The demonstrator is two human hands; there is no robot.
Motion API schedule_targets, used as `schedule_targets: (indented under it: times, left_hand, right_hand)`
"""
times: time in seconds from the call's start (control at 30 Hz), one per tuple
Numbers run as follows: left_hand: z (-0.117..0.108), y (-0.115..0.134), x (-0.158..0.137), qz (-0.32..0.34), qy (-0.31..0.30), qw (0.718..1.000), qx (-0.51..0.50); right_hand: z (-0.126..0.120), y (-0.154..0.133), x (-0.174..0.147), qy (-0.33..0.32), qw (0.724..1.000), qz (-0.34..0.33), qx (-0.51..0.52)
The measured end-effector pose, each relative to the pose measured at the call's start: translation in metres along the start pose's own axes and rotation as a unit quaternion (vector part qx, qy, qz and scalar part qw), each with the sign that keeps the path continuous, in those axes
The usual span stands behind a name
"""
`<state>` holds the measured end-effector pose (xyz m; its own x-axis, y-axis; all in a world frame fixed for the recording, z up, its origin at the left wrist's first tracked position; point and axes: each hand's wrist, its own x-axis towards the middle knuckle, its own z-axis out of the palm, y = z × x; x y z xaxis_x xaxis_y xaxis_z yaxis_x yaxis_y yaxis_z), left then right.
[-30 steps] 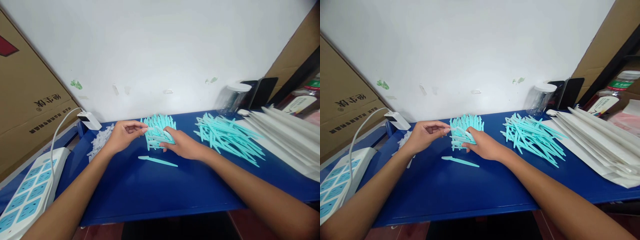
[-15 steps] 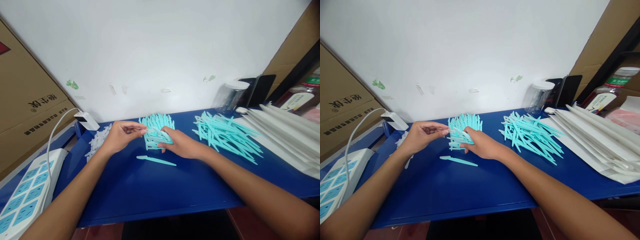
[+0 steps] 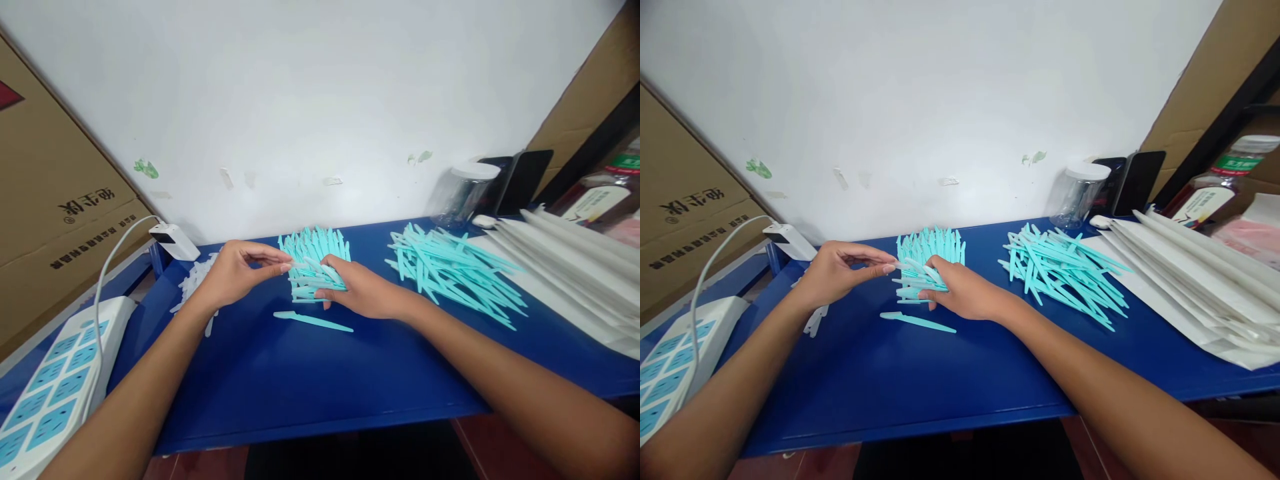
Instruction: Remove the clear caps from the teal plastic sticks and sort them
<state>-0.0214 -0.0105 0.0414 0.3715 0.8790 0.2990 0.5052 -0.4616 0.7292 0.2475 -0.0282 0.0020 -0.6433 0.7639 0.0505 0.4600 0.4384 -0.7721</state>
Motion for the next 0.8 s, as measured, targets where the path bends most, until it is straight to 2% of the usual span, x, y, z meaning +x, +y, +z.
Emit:
schedule_targets:
  times: [0.8]
  left_hand:
    - [-0.0035, 0.0012, -0.0014, 0.008, -0.026, 1.000, 0.014]
  right_hand:
    - [-0.0030, -0.0049, -0.0013, -0.011, 1.000, -0.004, 0.022]
